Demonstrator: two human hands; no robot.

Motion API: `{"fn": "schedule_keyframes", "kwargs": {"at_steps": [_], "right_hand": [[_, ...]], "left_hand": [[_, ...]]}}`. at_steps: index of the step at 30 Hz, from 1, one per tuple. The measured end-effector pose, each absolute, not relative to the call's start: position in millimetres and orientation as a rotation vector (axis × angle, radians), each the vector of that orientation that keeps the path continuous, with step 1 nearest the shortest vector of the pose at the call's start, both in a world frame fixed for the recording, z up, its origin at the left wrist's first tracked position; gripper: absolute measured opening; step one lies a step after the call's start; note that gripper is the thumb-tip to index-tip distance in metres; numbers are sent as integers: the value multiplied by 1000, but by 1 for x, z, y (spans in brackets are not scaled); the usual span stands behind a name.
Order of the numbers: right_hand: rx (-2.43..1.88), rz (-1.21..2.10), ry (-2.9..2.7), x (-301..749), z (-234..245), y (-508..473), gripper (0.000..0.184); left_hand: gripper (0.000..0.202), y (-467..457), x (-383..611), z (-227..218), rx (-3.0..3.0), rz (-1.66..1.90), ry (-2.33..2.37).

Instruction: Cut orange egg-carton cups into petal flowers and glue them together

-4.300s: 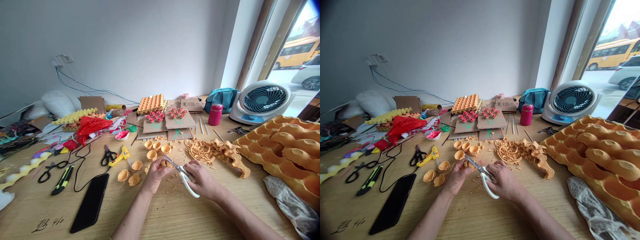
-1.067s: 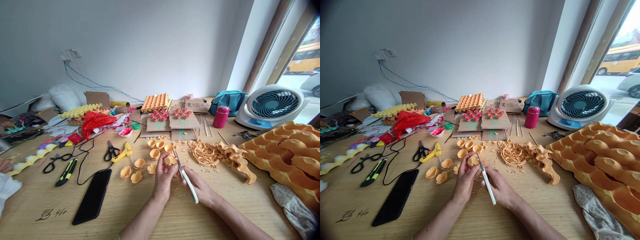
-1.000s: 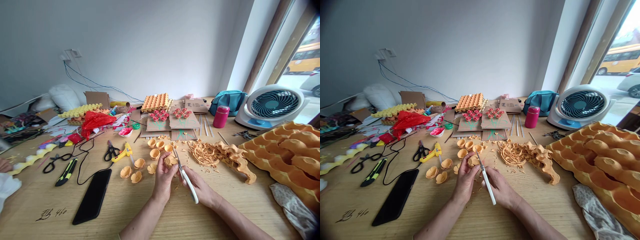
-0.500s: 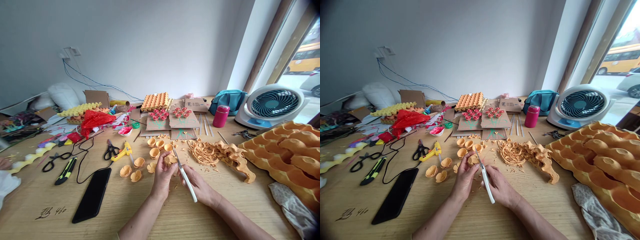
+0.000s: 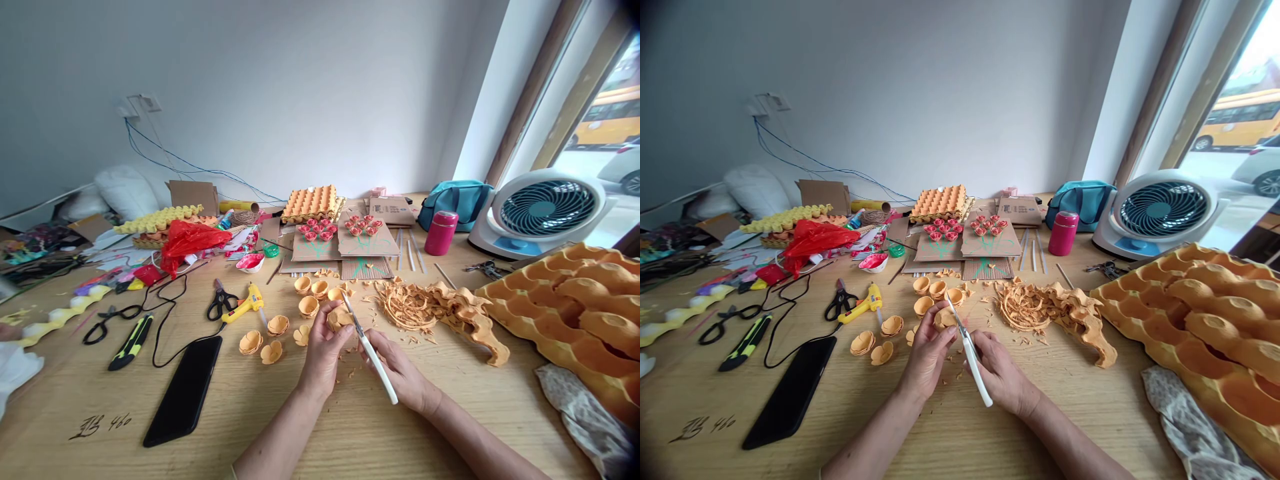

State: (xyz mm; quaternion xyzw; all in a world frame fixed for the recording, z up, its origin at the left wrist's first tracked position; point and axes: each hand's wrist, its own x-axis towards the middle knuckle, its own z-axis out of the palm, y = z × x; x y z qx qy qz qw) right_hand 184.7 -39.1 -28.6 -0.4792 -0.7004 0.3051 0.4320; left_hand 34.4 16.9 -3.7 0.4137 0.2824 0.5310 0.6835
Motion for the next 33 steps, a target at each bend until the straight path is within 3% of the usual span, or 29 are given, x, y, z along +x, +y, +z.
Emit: {"fn": "schedule_keyframes", "kwargs": {"at_steps": [33], "right_hand": [[-1247,766,-1713,186,-23,-40,22]], "left_hand": [[50,25,27,4,933,1269,606]]}}
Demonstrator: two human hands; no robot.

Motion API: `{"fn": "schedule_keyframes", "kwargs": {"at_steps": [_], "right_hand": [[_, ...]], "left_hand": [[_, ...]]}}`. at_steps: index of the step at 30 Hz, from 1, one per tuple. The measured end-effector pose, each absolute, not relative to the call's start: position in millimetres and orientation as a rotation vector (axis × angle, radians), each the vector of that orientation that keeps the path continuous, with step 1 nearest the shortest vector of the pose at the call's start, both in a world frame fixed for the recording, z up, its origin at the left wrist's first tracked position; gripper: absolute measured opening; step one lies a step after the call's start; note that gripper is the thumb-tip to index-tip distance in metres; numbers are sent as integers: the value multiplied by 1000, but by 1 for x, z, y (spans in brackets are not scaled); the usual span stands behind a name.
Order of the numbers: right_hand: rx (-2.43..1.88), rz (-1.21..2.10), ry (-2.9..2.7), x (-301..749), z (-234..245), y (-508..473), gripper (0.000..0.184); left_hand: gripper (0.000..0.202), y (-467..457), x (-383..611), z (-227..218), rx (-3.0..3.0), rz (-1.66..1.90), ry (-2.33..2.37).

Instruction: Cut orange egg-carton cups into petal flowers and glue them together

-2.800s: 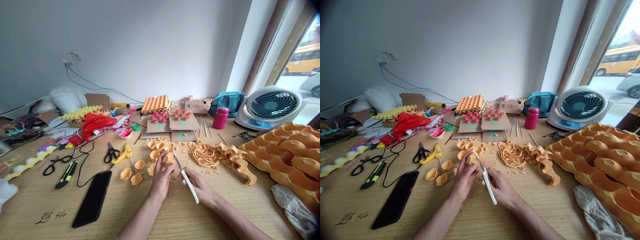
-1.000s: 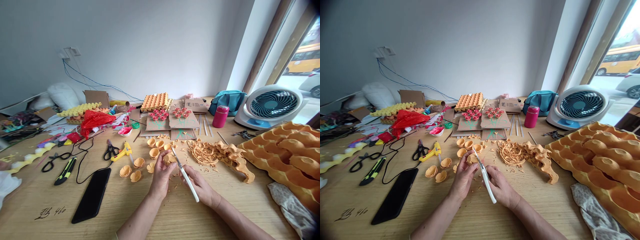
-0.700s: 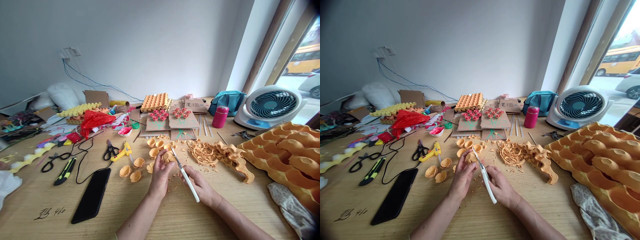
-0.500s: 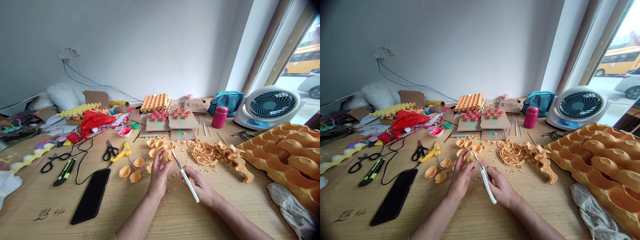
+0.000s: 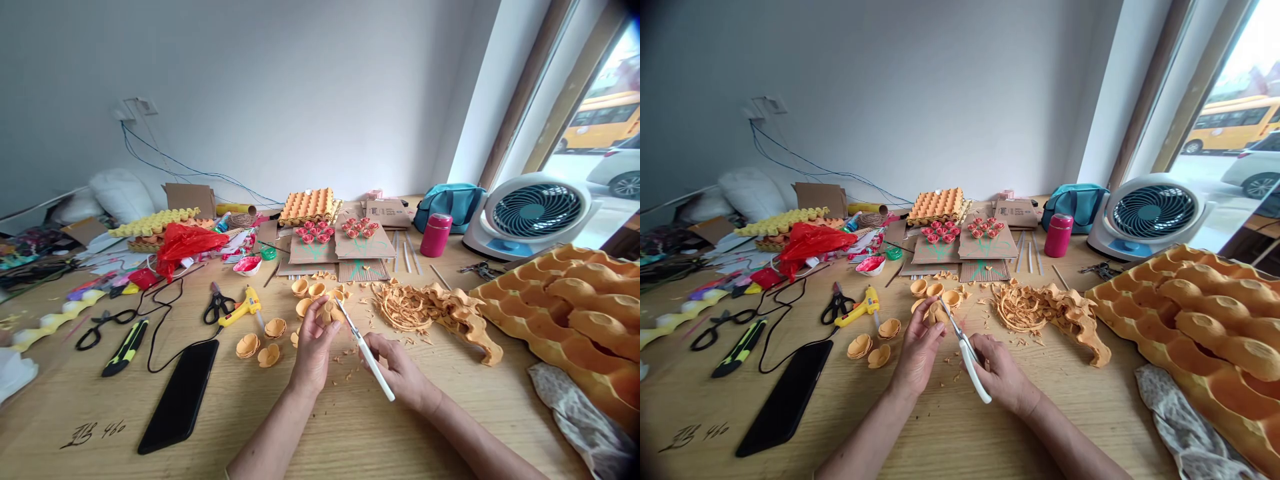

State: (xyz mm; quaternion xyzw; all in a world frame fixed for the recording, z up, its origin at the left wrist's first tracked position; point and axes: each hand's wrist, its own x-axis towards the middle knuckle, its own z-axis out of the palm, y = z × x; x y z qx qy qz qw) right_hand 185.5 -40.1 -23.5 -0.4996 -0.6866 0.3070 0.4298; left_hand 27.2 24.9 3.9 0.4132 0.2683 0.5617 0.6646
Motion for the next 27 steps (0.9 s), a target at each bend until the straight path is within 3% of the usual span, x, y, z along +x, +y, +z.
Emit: {"fn": "schedule_keyframes", "kwargs": {"at_steps": [6,16,22,27], "right_hand": [[-1143,918,-1413,189,-25,-33,24],[-1003,1032,-1011,189,-15,-34,44],[-977,1113,-1215,191,-23,-35,41],[-1001,1155,-1245,196,-20,-33,40]], "left_hand": [[53,23,28,-1,985,1231,571],[63,8,35,0,1109,974,547],[44,21,28,-8,991,873,591],[42,28,23,-9,860,803,555]]}}
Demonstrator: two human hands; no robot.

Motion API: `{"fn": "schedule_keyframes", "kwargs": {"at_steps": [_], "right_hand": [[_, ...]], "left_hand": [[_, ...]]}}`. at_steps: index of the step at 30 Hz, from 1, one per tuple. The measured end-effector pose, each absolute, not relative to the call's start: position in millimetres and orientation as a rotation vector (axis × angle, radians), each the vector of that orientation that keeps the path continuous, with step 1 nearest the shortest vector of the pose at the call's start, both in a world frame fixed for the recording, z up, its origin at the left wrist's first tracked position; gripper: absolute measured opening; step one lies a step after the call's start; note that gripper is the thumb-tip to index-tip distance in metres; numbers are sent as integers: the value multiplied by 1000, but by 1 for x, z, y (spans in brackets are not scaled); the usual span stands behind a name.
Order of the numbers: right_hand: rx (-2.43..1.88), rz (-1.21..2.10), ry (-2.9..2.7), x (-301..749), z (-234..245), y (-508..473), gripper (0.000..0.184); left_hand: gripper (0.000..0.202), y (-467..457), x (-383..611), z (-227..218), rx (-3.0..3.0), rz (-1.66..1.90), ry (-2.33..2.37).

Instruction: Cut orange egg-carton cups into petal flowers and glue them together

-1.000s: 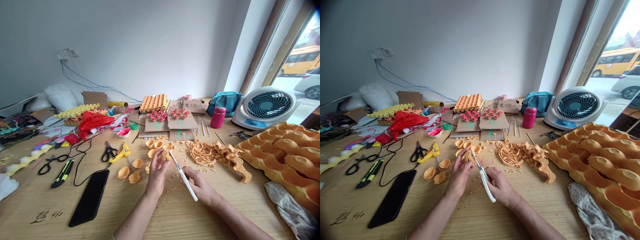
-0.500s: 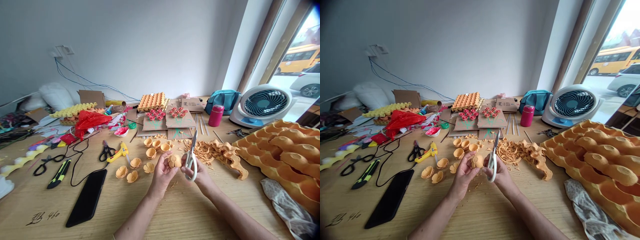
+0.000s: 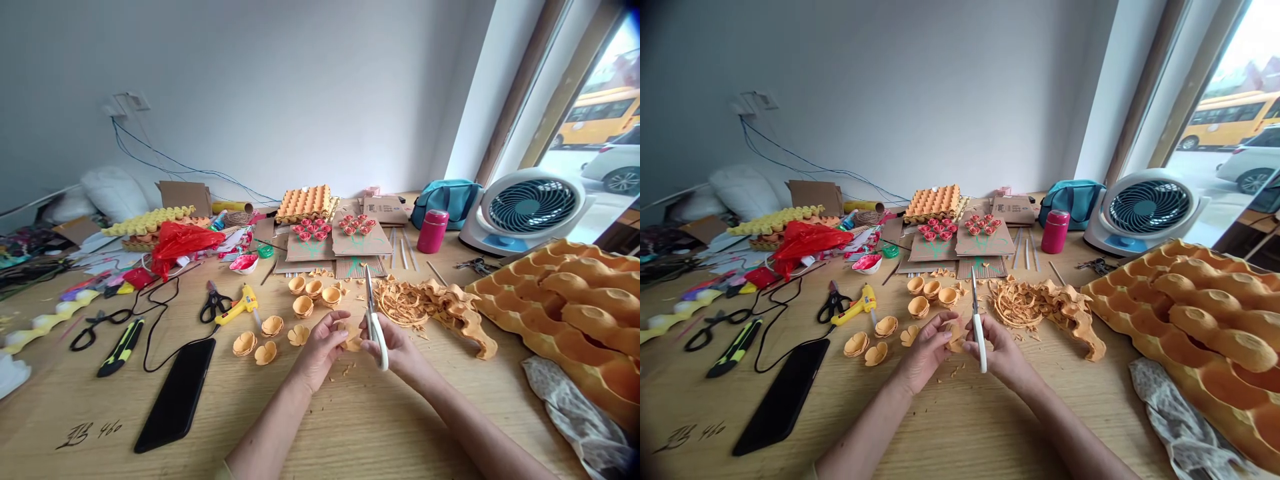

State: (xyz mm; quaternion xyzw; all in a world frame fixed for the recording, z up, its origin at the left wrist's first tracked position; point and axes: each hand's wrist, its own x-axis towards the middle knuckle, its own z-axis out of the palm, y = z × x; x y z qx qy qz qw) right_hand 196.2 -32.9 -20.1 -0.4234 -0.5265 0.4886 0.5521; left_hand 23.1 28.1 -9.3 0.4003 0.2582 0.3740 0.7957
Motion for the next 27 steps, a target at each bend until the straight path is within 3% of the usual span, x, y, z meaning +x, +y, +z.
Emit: {"fn": "schedule_keyframes", "kwargs": {"at_steps": [5,11,14,19,24,27], "right_hand": [[-972,1438,-1264,202,-13,-36,50],[-937,1572,-1236,201,-18,-40,58],[-919,1508,-1197,202,-19,-38,55],[-998,1352,-1152,204,-16,-34,50],[-1115,1279,-1244,204,-11,-36,52],[-1245,1072,-1448,204,-9,-38,45]], "left_hand": [[49,29,20,-6,814,828,465],[43,27,20,-4,859,795,370],[46,26,21,-5,877,748,392],[28,26,26,-9,861,805,540],[31,29,28,-10,857,982,642],[32,32,27,-10,859,1068,668]]}}
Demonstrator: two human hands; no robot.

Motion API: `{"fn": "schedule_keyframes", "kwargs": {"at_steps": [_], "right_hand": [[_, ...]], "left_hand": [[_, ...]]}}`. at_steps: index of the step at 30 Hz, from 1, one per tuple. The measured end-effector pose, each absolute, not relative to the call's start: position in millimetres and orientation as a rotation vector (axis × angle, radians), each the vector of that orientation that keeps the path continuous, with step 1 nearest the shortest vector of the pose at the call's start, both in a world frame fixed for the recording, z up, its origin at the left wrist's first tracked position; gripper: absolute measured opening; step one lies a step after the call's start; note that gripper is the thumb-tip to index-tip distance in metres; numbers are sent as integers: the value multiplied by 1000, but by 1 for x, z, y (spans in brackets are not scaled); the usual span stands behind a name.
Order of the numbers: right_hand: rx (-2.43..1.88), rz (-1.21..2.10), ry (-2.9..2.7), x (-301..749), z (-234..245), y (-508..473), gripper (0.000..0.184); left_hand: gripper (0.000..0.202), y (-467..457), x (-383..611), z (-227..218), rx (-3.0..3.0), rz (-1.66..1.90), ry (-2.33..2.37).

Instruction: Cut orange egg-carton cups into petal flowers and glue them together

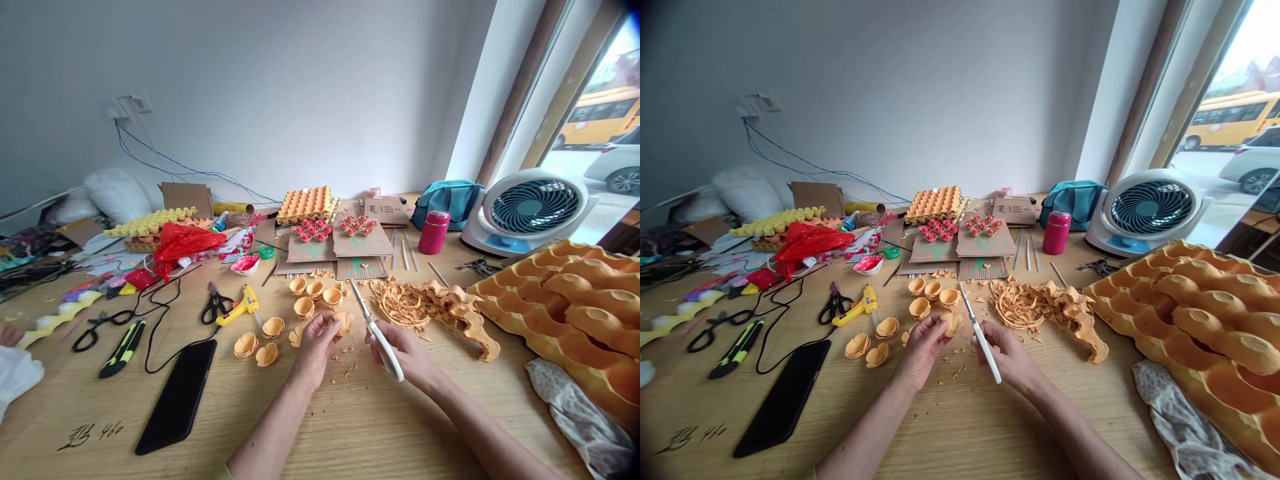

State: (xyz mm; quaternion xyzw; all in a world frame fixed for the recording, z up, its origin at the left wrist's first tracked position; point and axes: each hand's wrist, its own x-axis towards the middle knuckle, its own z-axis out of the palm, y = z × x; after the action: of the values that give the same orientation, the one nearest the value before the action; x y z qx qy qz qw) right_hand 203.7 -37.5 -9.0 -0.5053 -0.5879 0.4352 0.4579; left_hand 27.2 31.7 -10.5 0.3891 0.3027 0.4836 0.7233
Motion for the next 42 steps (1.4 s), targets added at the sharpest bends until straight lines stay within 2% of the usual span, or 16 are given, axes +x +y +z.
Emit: {"fn": "schedule_keyframes", "kwargs": {"at_steps": [6,12,23,42], "right_hand": [[-1497,477,-1826,205,-9,-38,29],[-1602,187,-1983,206,-14,-37,23],[-1600,22,-2061,206,-18,-36,14],[-1559,30,-2096,206,-18,-37,8]], "left_hand": [[30,36,27,-15,867,1135,692],[32,39,26,-17,860,1142,693],[24,35,26,-12,894,1165,671],[15,31,28,-13,1084,1093,619]]}}
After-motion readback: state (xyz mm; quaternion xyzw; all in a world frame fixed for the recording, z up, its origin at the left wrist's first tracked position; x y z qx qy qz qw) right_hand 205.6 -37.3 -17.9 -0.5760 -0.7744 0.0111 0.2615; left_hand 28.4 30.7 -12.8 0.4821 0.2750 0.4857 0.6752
